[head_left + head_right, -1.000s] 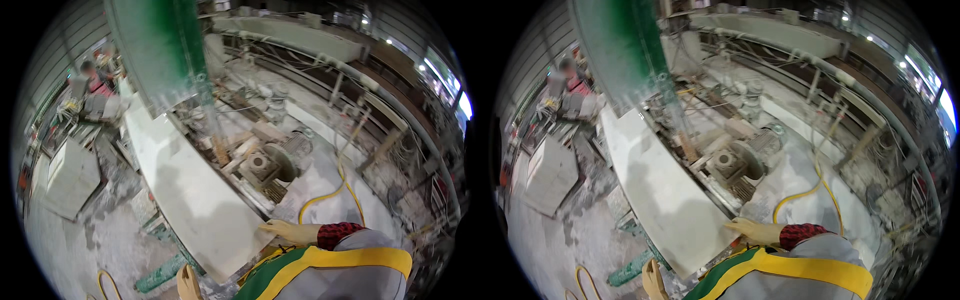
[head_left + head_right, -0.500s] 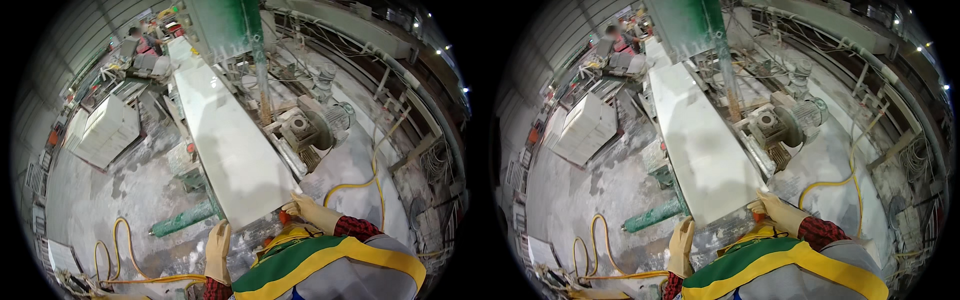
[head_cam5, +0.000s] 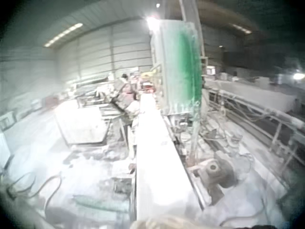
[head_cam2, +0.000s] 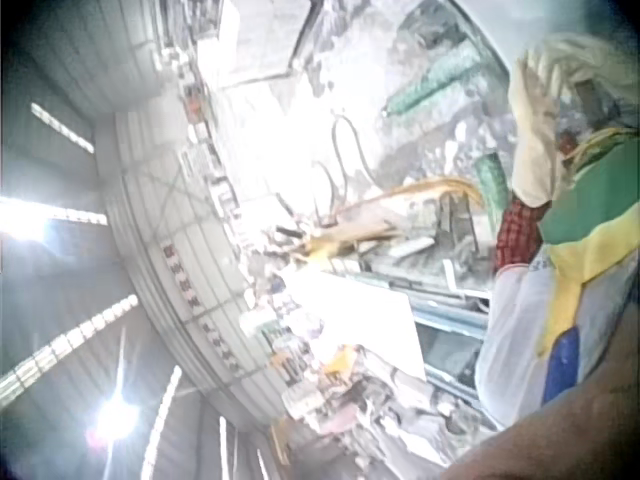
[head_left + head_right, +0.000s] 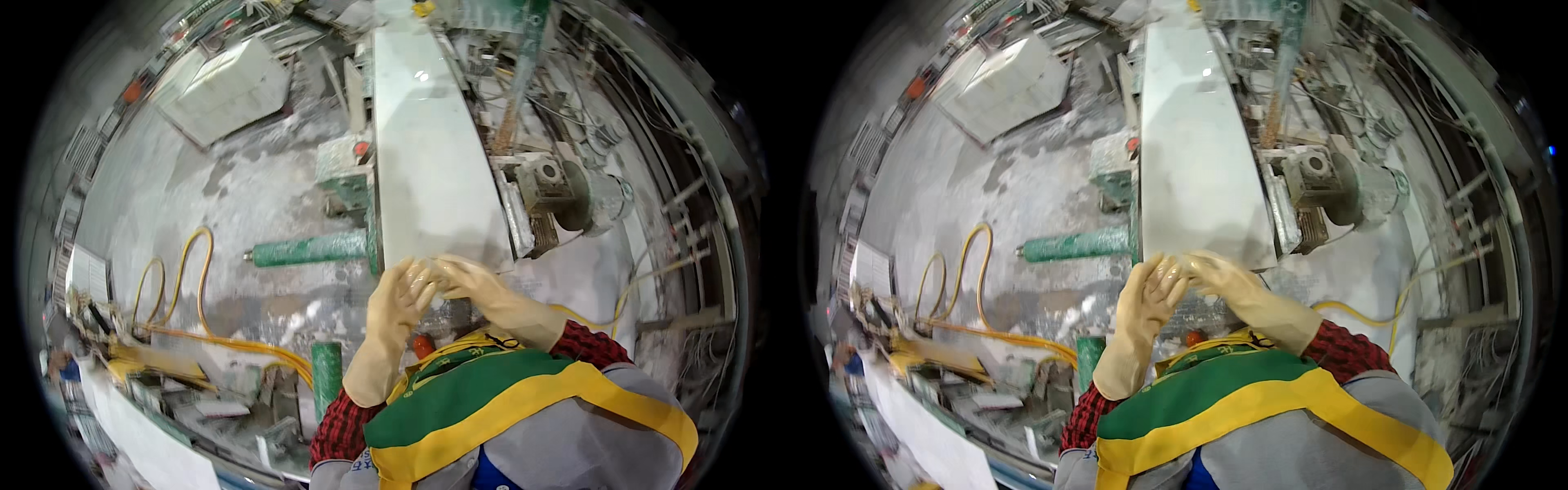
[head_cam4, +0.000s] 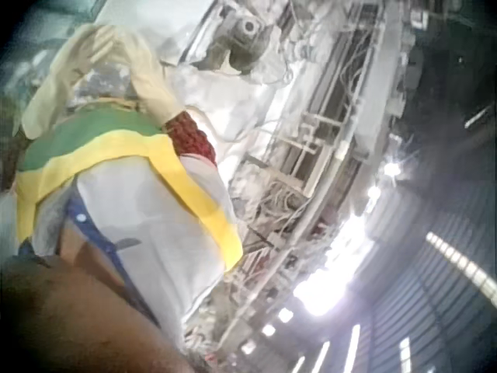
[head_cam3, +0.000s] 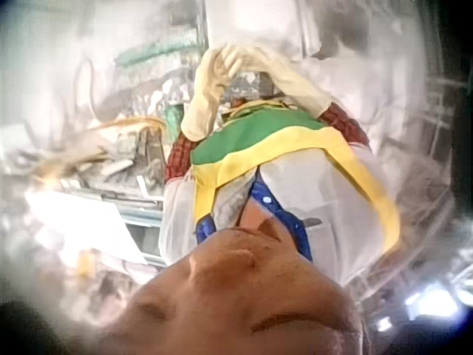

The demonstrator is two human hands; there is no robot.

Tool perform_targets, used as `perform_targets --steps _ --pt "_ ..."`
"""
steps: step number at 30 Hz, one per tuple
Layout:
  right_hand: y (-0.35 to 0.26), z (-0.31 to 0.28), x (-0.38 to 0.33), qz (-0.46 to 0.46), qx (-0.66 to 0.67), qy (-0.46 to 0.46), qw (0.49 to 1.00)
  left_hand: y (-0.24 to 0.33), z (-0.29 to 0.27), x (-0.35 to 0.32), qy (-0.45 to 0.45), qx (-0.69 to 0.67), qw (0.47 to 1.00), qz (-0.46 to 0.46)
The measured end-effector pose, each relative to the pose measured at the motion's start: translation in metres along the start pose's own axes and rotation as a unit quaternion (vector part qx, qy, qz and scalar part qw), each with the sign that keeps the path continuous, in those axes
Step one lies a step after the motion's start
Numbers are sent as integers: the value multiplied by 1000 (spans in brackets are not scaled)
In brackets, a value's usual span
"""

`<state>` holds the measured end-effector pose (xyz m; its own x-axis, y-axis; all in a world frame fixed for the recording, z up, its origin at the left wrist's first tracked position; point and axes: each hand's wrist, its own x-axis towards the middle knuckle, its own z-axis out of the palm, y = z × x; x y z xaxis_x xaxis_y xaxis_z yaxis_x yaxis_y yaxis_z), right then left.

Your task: The person feeds large white stone slabs into a polishing machine, guides them through the rollers, and removes them from the other side. The person repeats this process for multiple slabs in a factory setting.

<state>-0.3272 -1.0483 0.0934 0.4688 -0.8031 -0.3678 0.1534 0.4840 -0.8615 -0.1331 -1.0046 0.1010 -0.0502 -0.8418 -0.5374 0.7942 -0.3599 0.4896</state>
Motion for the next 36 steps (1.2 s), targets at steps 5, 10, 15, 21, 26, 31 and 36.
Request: perform_targets --steps 5,10,15,21,26,31,36 --pt "50 2 65 -86 -200 -58 974 -29 12 -19 -73 -75 994 25" --pt "59 39 59 -83 -299 -101 945 -65 -15 -49 -9 -112 976 187" --pt "89 58 28 -70 -203 -248 945 -138 -40 -97 -67 -275 902 325" --pt "81 87 -67 114 -119 -541 825 -217 -105 -146 -9 -134 877 462" --pt "101 118 -109 122 -268 -594 749 -254 -120 -192 78 -125 876 458" --pt "170 178 -155 129 -279 -560 769 -256 -118 -269 94 -229 811 530" --pt "244 230 -191 -62 -307 -624 716 -284 -144 -370 156 -180 825 512"
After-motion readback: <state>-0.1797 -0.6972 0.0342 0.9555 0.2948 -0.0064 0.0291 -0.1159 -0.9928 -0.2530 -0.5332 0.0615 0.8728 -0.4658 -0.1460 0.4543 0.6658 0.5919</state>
